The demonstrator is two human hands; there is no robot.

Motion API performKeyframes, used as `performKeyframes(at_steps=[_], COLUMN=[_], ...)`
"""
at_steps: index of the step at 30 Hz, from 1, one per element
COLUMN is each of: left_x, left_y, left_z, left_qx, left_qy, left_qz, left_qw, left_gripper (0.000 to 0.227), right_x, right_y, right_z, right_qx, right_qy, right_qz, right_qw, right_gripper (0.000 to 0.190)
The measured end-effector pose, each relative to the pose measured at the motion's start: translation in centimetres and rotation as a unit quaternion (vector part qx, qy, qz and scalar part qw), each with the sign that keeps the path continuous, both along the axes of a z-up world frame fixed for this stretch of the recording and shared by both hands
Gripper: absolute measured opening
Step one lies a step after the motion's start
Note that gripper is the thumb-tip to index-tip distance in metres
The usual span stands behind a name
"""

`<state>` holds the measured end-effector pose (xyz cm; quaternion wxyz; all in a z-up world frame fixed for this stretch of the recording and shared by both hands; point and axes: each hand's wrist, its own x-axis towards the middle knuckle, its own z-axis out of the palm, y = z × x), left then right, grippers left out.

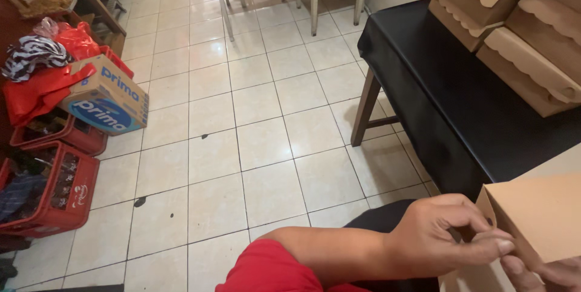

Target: The person assembles flat cardboard sheets into rectangular boxes by folding the flaps and tucking the tabs into slots. They handle the cardboard by hand, folding the sides and securing the structure without using any tools.

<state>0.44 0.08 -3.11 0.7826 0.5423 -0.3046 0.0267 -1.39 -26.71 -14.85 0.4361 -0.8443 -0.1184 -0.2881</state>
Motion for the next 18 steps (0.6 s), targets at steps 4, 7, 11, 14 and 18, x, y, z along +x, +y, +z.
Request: performKeyframes(at_steps=[4, 7, 11, 14, 18], left_x=[-0.1, 0.1, 0.5, 0.8, 1.2], left_y=[1.7, 2.8, 3.4, 3.7, 4.2], left_z=[1.5, 2.3, 2.3, 2.0, 1.9], left_qx=[0.058, 0.091, 0.101, 0.112, 0.098], left_qy=[-0.010, -0.017, 0.005, 0.028, 0.014], left_qz=[-0.020, -0.010, 0.011, 0.017, -0.012], left_qw=[0.998, 0.996, 0.995, 0.993, 0.995], left_gripper=[0.025, 0.028, 0.029, 0.032, 0.030], right_x=[0.1, 0.5, 0.7, 0.3, 0.0], right_y=[-0.7, -1.5, -1.7, -0.5, -0.1], right_z=[-0.9, -0.7, 0.3, 0.8, 1.7], right_qx=[-0.024, -0.055, -0.142, -0.164, -0.164], right_qy=[0.019, 0.037, 0.097, 0.118, 0.100], right_qz=[-0.005, -0.009, -0.022, -0.049, -0.027], right_qw=[1.000, 0.998, 0.985, 0.978, 0.981], right_gripper=[0.026, 0.031, 0.037, 0.037, 0.032])
